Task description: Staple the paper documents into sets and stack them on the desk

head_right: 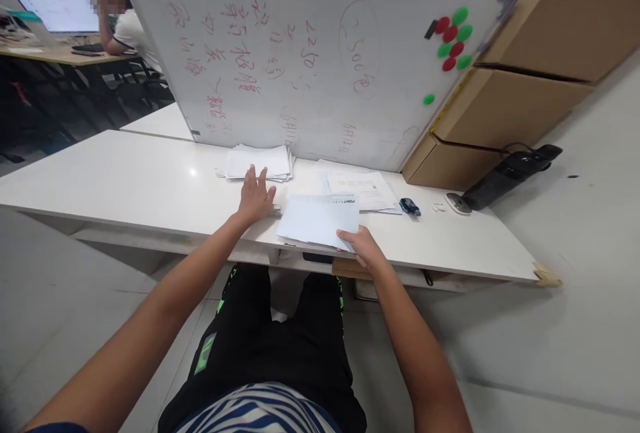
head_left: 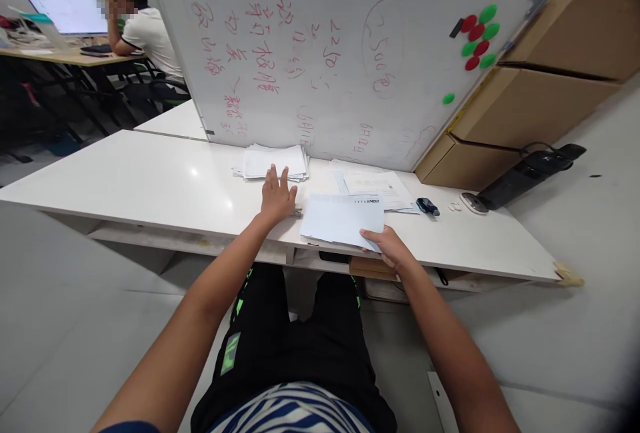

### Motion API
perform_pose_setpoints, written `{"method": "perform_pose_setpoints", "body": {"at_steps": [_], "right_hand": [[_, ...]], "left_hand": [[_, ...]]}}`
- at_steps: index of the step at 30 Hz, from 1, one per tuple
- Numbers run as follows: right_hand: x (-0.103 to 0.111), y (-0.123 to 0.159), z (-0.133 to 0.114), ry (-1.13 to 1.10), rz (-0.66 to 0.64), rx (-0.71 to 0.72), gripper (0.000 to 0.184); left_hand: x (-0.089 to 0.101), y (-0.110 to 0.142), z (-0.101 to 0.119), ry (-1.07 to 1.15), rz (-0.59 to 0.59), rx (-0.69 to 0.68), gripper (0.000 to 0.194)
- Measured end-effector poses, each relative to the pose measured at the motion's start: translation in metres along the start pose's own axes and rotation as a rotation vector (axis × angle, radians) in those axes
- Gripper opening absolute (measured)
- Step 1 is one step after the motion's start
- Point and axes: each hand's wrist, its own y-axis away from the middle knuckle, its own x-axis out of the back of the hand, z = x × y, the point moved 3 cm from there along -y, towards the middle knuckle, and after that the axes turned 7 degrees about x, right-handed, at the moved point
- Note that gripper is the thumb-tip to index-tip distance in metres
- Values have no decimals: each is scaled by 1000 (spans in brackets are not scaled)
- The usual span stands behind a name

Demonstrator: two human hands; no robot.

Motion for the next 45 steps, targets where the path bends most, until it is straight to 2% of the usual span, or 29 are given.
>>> {"method": "perform_pose_setpoints", "body": {"at_steps": [9, 14, 20, 26, 31, 35, 45], "right_hand": [[-22, -15, 15, 8, -111, -33, 43], [-25, -20, 17, 22, -133, -39, 42], [-30, -18, 14, 55, -191, -49, 45], [-42, -20, 14, 46, -177, -37, 39], [-42, -21, 12, 71, -183, -54, 44], [-41, -20, 11, 85, -174, -63, 46], [-45, -17, 11, 74, -135, -36, 39]], "left_hand": [[-8, -5, -11, 48, -75, -66, 67], [-9, -5, -10, 19, -141, -43, 66], [-14, -5, -9, -24, -171, -97, 66], [-18, -11, -14, 26, -221, -78, 66], [-16, -13, -15, 20, -317, -65, 66], [-17, -16, -18, 64, -342, -53, 66], [-15, -17, -19, 69, -396, 75, 66]]}}
